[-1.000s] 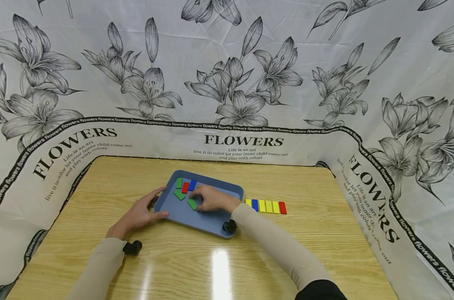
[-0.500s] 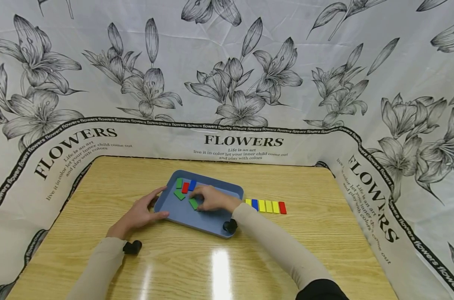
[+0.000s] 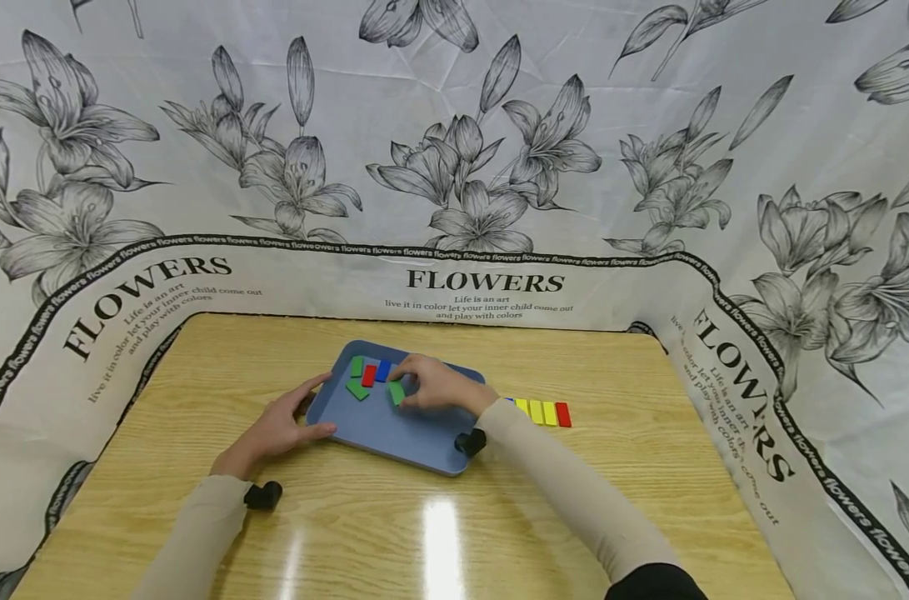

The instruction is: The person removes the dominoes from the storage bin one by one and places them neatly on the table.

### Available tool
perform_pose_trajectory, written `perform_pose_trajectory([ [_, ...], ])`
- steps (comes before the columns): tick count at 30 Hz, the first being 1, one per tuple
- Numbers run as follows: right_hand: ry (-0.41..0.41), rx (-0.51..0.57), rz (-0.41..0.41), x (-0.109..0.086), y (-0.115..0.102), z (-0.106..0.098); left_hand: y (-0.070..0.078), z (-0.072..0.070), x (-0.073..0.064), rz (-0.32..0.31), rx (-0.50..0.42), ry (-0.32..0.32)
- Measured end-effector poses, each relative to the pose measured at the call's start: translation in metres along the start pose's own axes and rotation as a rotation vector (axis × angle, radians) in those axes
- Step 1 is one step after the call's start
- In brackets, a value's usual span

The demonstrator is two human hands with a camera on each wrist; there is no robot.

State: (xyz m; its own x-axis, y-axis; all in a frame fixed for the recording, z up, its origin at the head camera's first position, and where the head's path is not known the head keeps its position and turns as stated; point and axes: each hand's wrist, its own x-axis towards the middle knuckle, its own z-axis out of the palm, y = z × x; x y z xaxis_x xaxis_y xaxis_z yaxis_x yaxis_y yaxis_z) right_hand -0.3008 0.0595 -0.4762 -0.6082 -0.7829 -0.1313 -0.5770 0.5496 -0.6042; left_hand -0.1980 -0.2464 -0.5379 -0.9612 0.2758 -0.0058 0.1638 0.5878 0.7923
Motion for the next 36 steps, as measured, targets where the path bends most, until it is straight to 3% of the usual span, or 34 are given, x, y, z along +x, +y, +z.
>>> perform_pose_trajectory([
  [16,0.191,0.026,0.012,-0.038,0.01,-0.031,-0.004,0.002,0.0,-0.002,0.017,0.01],
  [36,0.355,0.055,0.127,-0.112,0.056,-0.06,-0.001,0.002,0.0,0.017,0.02,0.011],
])
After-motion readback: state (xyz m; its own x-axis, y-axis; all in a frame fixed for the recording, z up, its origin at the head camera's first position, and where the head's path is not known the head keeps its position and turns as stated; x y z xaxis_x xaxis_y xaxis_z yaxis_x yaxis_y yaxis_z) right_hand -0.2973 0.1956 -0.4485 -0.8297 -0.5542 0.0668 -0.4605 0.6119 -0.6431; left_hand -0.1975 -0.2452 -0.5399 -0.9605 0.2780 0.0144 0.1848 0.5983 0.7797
